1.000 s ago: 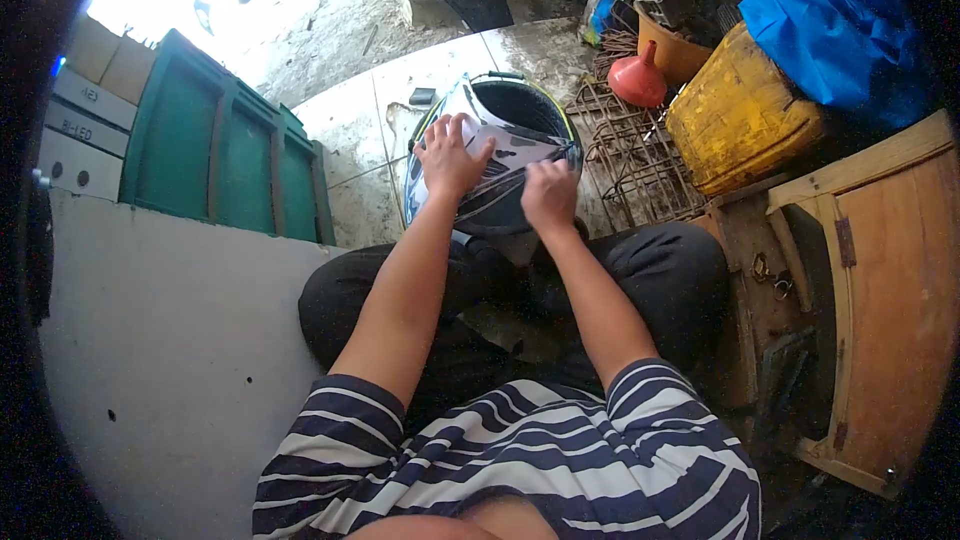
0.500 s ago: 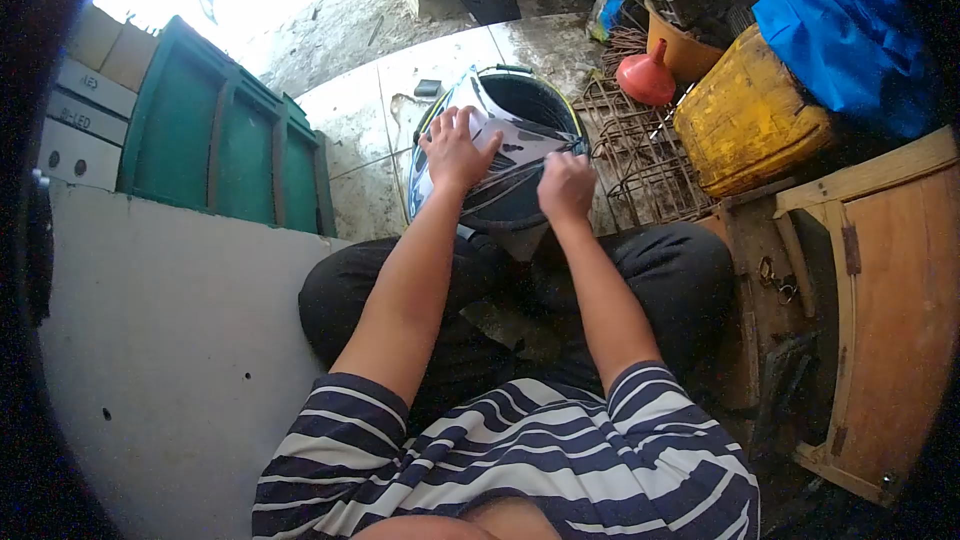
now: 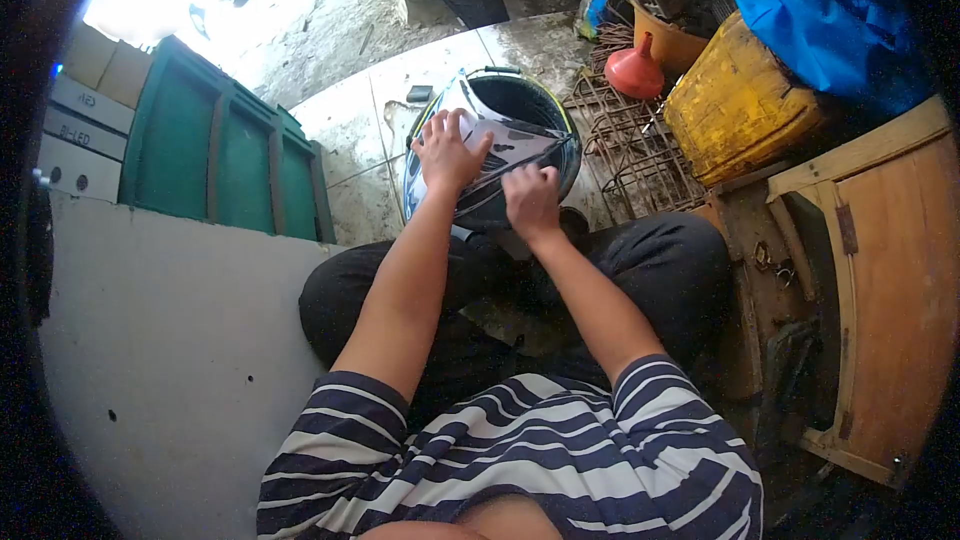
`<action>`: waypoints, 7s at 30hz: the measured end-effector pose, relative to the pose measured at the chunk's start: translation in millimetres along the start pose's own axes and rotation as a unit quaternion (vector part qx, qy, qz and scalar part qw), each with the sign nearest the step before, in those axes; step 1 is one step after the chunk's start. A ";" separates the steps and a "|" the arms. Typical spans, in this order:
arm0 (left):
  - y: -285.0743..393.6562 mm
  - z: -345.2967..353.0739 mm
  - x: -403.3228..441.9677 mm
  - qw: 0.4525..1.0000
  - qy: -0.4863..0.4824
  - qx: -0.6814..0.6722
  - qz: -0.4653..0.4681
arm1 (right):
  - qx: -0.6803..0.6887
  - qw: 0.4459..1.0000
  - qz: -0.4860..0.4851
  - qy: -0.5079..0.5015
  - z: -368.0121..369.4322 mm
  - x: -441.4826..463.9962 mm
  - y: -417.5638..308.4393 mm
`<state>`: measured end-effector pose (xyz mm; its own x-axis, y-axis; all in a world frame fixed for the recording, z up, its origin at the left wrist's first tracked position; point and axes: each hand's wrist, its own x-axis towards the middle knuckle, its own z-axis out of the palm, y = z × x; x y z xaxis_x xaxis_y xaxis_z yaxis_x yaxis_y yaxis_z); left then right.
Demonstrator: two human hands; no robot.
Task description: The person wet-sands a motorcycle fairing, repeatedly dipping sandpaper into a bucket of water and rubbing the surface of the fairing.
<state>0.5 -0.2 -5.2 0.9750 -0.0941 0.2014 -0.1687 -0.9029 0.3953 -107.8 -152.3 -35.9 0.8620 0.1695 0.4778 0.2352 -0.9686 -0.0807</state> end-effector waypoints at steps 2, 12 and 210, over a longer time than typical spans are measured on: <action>-0.2 0.5 1.4 1.000 0.000 -0.001 0.002 | 0.006 1.000 0.021 0.010 -3.9 1.1 -0.6; -1.5 -1.3 0.4 1.000 -0.006 0.005 0.002 | 0.016 0.997 0.069 0.010 -0.8 -2.1 7.8; -1.3 -3.0 -0.9 1.000 -0.006 0.010 0.001 | 0.015 0.988 0.153 -0.033 1.3 7.3 33.2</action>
<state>-0.5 2.3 -3.2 0.9765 -0.1002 0.1906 -0.1670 -0.9112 0.3765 -93.2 -183.0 -36.3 0.9217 -0.1175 0.3697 -0.0281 -0.9707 -0.2387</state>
